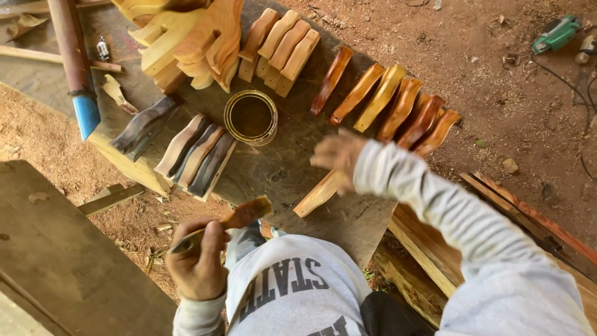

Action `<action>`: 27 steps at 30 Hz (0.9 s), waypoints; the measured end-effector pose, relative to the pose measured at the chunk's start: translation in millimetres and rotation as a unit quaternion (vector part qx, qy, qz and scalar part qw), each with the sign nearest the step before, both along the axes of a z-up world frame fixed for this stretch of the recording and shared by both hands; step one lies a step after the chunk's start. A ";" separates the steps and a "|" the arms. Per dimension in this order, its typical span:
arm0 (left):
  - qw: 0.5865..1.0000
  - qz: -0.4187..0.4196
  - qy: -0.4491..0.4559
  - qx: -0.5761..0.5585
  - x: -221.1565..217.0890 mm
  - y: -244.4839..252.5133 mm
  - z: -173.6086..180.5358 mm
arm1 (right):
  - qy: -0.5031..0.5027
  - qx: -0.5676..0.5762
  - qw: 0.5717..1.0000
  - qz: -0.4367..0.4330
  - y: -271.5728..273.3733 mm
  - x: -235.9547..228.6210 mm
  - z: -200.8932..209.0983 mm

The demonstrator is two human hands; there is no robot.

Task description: Applying varnish to wooden furniture components using a brush.

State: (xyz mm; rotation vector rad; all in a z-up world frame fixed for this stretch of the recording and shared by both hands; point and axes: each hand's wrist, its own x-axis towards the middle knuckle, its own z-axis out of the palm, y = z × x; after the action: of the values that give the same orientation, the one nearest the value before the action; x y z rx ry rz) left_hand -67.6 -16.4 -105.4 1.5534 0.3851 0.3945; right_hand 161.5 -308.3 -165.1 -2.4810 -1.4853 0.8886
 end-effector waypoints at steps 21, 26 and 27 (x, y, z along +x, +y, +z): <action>0.975 -0.083 -0.064 0.197 27.4 -33.7 40.0 | -0.242 0.318 0.896 -0.193 -5.0 -114.6 25.0; 0.983 -0.133 -0.099 0.082 27.8 -34.4 17.5 | -0.256 0.325 0.887 -0.204 2.6 -123.3 36.3; 0.982 -0.138 -0.103 0.082 27.2 -27.2 18.3 | -0.261 0.325 0.885 -0.207 -0.4 -126.3 32.0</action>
State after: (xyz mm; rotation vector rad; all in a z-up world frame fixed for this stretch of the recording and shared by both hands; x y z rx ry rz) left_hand -40.5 -43.6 -87.1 1.6810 -0.0263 0.3733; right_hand 35.2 -308.7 -133.2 -2.4068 -1.0196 -0.3419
